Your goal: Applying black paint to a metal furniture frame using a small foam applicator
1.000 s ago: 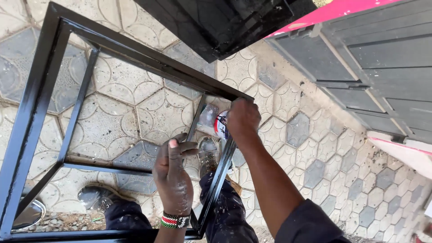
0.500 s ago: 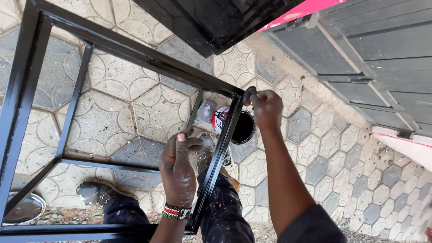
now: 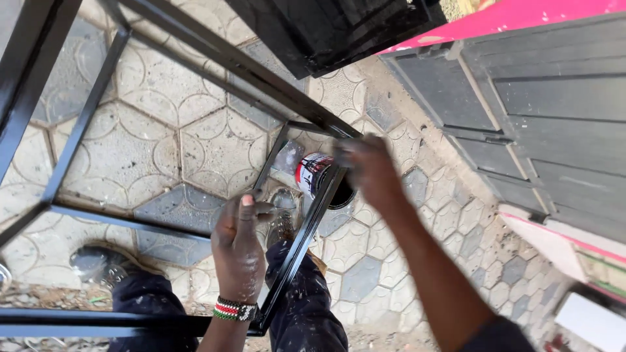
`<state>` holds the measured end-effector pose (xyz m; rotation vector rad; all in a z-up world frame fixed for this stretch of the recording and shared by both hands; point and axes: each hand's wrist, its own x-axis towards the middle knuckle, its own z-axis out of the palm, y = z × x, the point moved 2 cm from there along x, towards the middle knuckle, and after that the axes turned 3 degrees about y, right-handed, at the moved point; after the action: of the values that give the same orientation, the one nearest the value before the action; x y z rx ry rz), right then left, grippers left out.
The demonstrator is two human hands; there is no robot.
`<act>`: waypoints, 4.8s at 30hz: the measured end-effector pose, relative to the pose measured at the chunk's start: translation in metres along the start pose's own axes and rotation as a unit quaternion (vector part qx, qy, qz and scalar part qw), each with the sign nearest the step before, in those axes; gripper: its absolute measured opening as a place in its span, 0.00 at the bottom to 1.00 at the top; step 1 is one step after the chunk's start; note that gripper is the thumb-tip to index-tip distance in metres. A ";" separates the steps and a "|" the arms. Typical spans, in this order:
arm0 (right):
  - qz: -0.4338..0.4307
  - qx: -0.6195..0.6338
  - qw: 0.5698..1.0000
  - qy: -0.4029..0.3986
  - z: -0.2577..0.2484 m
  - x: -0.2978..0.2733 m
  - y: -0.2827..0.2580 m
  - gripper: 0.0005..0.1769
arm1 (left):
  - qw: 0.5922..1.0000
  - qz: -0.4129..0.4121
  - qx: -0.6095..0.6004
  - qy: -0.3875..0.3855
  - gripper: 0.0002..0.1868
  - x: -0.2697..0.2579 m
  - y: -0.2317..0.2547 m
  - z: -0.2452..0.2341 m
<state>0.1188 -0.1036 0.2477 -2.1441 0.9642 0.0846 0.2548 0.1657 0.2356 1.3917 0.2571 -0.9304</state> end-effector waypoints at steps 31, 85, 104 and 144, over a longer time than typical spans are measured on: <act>-0.055 -0.500 0.835 -0.223 0.030 -0.020 0.019 0.10 | 0.997 -0.071 0.034 -0.001 0.22 -0.021 0.003 -0.008; 0.096 -0.349 0.867 -0.343 0.060 -0.068 -0.010 0.17 | 0.994 -0.040 0.044 0.093 0.19 -0.006 -0.064 -0.052; -0.149 -0.592 0.740 -0.281 0.110 0.063 0.071 0.11 | 0.993 -0.043 0.034 0.100 0.20 -0.027 -0.066 -0.081; -0.011 -0.265 0.912 -0.314 0.111 -0.131 0.000 0.17 | 0.985 -0.004 0.095 0.145 0.21 -0.098 -0.022 -0.098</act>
<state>0.0515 0.0508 0.2150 -2.3530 0.5628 1.0655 0.2120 0.2971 0.2629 1.7061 0.4015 -0.7711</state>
